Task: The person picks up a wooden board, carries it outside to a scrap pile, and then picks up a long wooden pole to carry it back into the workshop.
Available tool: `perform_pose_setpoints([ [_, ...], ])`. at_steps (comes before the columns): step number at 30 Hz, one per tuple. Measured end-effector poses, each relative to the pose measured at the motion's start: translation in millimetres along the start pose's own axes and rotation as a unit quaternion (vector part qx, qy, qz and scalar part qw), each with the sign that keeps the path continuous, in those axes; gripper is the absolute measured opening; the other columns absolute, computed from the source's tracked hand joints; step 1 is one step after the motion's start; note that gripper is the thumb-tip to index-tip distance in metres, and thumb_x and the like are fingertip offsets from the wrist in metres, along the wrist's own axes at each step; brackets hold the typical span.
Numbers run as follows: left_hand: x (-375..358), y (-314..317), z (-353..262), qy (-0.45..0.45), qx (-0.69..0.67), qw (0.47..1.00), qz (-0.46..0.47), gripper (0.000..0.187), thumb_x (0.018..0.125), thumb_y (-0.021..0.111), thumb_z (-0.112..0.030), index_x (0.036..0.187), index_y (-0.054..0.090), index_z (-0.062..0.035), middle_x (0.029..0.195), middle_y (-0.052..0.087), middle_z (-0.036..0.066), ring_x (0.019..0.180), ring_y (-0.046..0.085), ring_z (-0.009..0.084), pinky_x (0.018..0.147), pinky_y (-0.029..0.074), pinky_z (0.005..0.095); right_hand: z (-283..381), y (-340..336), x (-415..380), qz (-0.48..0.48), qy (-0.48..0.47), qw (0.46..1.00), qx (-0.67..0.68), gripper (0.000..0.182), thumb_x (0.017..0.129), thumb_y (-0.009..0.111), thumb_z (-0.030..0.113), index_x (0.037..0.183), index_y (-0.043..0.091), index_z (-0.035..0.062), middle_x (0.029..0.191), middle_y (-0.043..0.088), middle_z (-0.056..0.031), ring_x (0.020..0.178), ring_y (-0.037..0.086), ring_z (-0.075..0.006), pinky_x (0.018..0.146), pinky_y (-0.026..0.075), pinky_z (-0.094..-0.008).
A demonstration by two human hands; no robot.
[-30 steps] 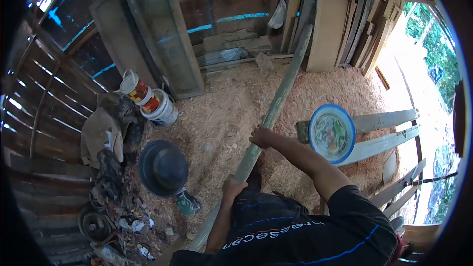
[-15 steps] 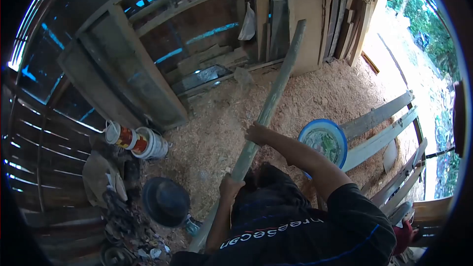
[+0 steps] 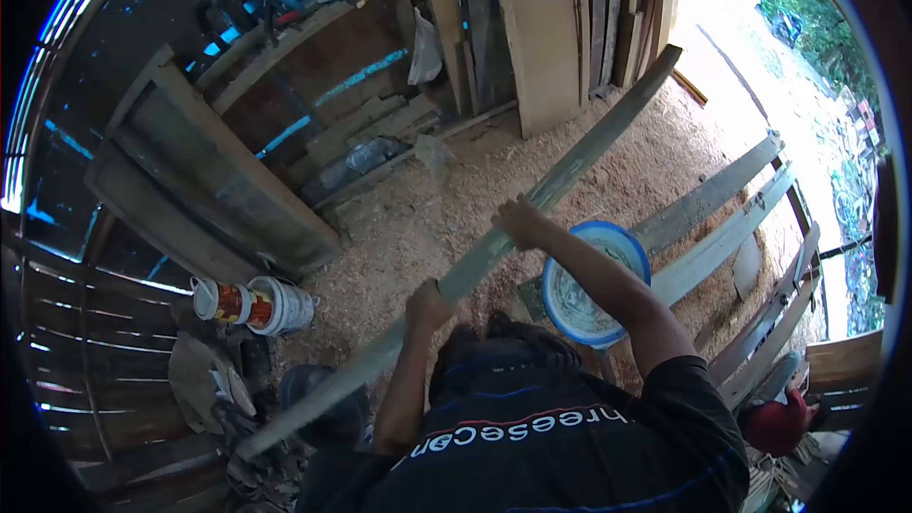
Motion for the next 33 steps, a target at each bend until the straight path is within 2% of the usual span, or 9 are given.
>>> perform_pose_setpoints([
  [2,7,0,-10,0.023,0.022,0.999,0.021,0.063,0.060,0.082,-0.037,0.110,0.062,-0.0033,0.106,0.068,0.020,0.101,0.066,0.0360,0.086,0.053,0.0454,-8,3,-12,0.011,0.028,0.999,0.042,0.060,0.071,0.076,0.024,0.125,0.055,0.0116,0.121,0.058,-0.0131,0.121,0.053,-0.0305,0.107,0.033,-0.0566],
  [5,22,-16,-21,0.067,0.077,0.995,0.019,0.066,0.060,0.083,-0.039,0.112,0.061,-0.0044,0.107,0.068,0.019,0.101,0.066,0.0350,0.086,0.052,0.0453,-13,7,-35,-0.031,0.059,0.997,0.032,0.061,0.070,0.076,0.022,0.125,0.055,0.0099,0.120,0.058,-0.0141,0.121,0.053,-0.0316,0.107,0.033,-0.0582],
  [9,27,-27,-35,0.104,0.120,0.986,0.051,0.067,0.062,0.082,-0.041,0.113,0.059,-0.0051,0.107,0.068,0.017,0.103,0.065,0.0346,0.089,0.052,0.0444,-7,4,-64,-0.046,0.109,0.991,0.067,0.053,0.070,0.074,0.017,0.119,0.056,0.0076,0.115,0.058,-0.0139,0.115,0.053,-0.0315,0.103,0.036,-0.0557],
  [12,28,-39,-45,0.151,0.137,0.977,0.063,0.066,0.061,0.082,-0.040,0.112,0.059,-0.0062,0.108,0.068,0.017,0.103,0.065,0.0341,0.089,0.052,0.0442,0,7,-81,-0.117,0.130,0.983,0.057,0.052,0.069,0.075,0.019,0.117,0.057,0.0070,0.112,0.058,-0.0140,0.113,0.055,-0.0317,0.102,0.038,-0.0518],
  [15,37,-39,-50,0.191,0.181,0.963,0.063,0.065,0.061,0.081,-0.039,0.112,0.059,-0.0066,0.107,0.068,0.016,0.103,0.065,0.0334,0.090,0.052,0.0438,5,8,-93,-0.111,0.152,0.976,0.107,0.051,0.068,0.077,0.020,0.113,0.059,0.0063,0.108,0.059,-0.0143,0.110,0.056,-0.0323,0.101,0.040,-0.0467],
  [21,59,-35,-71,0.257,0.224,0.937,0.083,0.060,0.065,0.079,-0.037,0.112,0.059,-0.0065,0.106,0.069,0.016,0.104,0.066,0.0328,0.092,0.051,0.0434,17,13,-128,-0.143,0.245,0.949,0.137,0.047,0.065,0.077,0.019,0.107,0.059,0.0060,0.102,0.059,-0.0162,0.106,0.056,-0.0347,0.095,0.042,-0.0449],
  [27,72,-43,-90,0.309,0.239,0.914,0.111,0.060,0.064,0.078,-0.040,0.110,0.060,-0.0061,0.106,0.069,0.019,0.100,0.067,0.0354,0.086,0.053,0.0451,35,16,-149,-0.163,0.324,0.921,0.140,0.043,0.067,0.074,0.016,0.105,0.059,0.0046,0.100,0.058,-0.0183,0.102,0.056,-0.0371,0.093,0.042,-0.0467],
  [30,73,-45,-99,0.349,0.235,0.899,0.120,0.060,0.064,0.078,-0.042,0.110,0.061,-0.0059,0.103,0.069,0.021,0.100,0.067,0.0361,0.086,0.053,0.0459,46,13,-161,-0.161,0.356,0.908,0.153,0.033,0.075,0.066,0.017,0.104,0.059,0.0029,0.100,0.061,-0.0203,0.102,0.058,-0.0366,0.094,0.041,-0.0474],
  [33,73,-41,-108,0.392,0.233,0.880,0.129,0.059,0.065,0.078,-0.042,0.109,0.063,-0.0051,0.103,0.069,0.021,0.100,0.067,0.0367,0.086,0.053,0.0465,61,9,-175,-0.140,0.400,0.894,0.145,0.039,0.073,0.071,0.024,0.104,0.059,0.0038,0.100,0.061,-0.0185,0.102,0.059,-0.0363,0.093,0.042,-0.0474],
])
Point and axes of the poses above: each hand's wrist, its own x-axis towards the middle knuckle, its own y-axis out of the palm, z = x × y, the point moved 3 cm from there along x, towards the middle knuckle
